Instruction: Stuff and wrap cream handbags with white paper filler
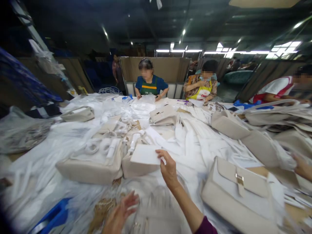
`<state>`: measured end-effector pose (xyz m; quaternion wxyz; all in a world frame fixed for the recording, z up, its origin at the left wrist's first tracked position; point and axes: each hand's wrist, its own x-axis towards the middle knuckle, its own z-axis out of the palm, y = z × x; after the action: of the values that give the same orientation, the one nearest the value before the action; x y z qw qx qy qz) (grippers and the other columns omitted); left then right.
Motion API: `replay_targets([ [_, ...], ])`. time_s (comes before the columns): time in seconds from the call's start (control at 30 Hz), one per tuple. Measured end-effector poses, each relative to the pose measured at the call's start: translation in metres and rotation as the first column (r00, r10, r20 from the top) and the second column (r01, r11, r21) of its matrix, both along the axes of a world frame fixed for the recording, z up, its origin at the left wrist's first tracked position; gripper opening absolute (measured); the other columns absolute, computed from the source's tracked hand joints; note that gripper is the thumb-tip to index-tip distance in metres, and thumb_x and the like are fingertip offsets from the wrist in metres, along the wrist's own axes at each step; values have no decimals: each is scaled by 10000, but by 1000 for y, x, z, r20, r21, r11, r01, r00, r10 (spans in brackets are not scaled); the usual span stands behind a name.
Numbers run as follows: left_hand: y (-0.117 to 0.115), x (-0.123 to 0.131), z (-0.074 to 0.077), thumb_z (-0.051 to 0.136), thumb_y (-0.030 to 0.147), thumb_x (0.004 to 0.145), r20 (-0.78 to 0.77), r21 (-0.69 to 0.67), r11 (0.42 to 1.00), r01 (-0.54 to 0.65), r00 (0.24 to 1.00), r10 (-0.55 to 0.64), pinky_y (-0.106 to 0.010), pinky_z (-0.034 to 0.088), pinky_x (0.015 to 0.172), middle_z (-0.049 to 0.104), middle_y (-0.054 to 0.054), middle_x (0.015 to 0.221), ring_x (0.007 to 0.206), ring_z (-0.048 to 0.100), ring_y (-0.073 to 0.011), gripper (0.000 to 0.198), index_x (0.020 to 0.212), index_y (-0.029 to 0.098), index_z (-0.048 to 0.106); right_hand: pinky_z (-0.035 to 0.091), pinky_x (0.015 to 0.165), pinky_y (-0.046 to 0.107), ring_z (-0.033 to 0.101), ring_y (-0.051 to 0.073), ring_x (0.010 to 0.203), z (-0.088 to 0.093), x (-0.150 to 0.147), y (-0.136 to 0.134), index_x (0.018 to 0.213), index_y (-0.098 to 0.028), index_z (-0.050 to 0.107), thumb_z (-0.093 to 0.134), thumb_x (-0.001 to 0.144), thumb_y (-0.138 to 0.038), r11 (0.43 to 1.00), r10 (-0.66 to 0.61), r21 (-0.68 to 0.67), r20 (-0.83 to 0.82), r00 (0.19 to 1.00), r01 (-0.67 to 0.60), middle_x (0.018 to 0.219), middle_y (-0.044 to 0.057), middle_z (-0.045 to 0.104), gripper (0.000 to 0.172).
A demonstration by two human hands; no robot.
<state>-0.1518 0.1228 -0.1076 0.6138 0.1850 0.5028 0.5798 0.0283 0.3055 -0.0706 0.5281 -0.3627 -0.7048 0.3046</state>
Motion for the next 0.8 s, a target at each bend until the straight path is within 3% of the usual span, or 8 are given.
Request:
replay_targets([
  [0.13, -9, -7, 29, 547, 634, 735, 270, -96, 990, 102, 960, -73, -443, 496, 867, 675, -150, 1049, 1008, 614, -306, 628, 1089, 120, 615, 407, 876, 324, 567, 183, 986, 5, 13, -108, 774, -206, 517, 436, 786, -74, 913, 377, -171, 2, 926, -372, 1000, 62, 640, 155],
  [0.27, -29, -13, 29, 726, 357, 674, 284, -159, 946, 283, 931, -231, -412, 512, 845, 706, -141, 953, 939, 649, -304, 546, 1127, 82, 594, 410, 855, 326, 581, 184, 920, 7, 22, -152, 693, -188, 527, 495, 809, -132, 816, 519, -273, -41, 854, -509, 952, 72, 650, 132],
  [0.33, -41, -19, 26, 761, 260, 622, 242, -129, 933, 335, 923, -298, -403, 520, 820, 710, -137, 927, 893, 662, -296, 548, 1114, 78, 600, 409, 854, 328, 579, 185, 911, 8, 24, -162, 674, -180, 529, 520, 809, -165, 804, 505, -313, -87, 859, -505, 945, 76, 650, 136],
  [0.47, -52, -34, 23, 794, 267, 566, 154, -107, 904, 413, 905, -396, -344, 525, 724, 710, -140, 867, 769, 670, -253, 519, 1021, 74, 637, 412, 848, 328, 574, 188, 900, 8, 18, -180, 674, -168, 555, 553, 781, -196, 759, 493, -399, -163, 855, -514, 914, 74, 652, 111],
  [0.53, -51, -39, 24, 812, 272, 529, 41, -111, 912, 394, 919, -392, -299, 508, 645, 704, -114, 808, 683, 655, -214, 501, 962, 82, 648, 420, 836, 321, 569, 182, 917, 9, 12, -188, 769, -169, 591, 527, 775, -189, 742, 447, -454, -214, 869, -494, 968, 69, 644, 66],
  [0.6, -50, -41, 28, 823, 280, 498, -128, -115, 928, 354, 921, -367, -254, 466, 563, 685, -61, 735, 596, 618, -165, 483, 912, 99, 651, 438, 789, 306, 564, 166, 911, 11, 5, -193, 951, -190, 599, 478, 787, -199, 757, 331, -514, -232, 915, -404, 1081, 64, 612, 204],
  [0.7, -50, -36, 38, 802, 321, 510, -351, -92, 922, 376, 854, -384, -210, 386, 485, 638, -1, 665, 521, 548, -114, 433, 867, 121, 661, 439, 714, 272, 547, 160, 888, 19, -1, -195, 1109, -216, 582, 516, 765, -252, 831, 225, -507, -70, 972, -229, 1156, 61, 578, 352],
  [0.8, -49, -26, 40, 774, 366, 535, -418, -31, 887, 460, 800, -430, -204, 359, 469, 608, 12, 631, 499, 512, -100, 410, 849, 127, 662, 405, 662, 242, 546, 149, 770, 25, 1, -194, 911, -181, 678, 609, 677, -241, 837, 359, -494, 173, 917, -235, 894, 25, 655, 252],
])
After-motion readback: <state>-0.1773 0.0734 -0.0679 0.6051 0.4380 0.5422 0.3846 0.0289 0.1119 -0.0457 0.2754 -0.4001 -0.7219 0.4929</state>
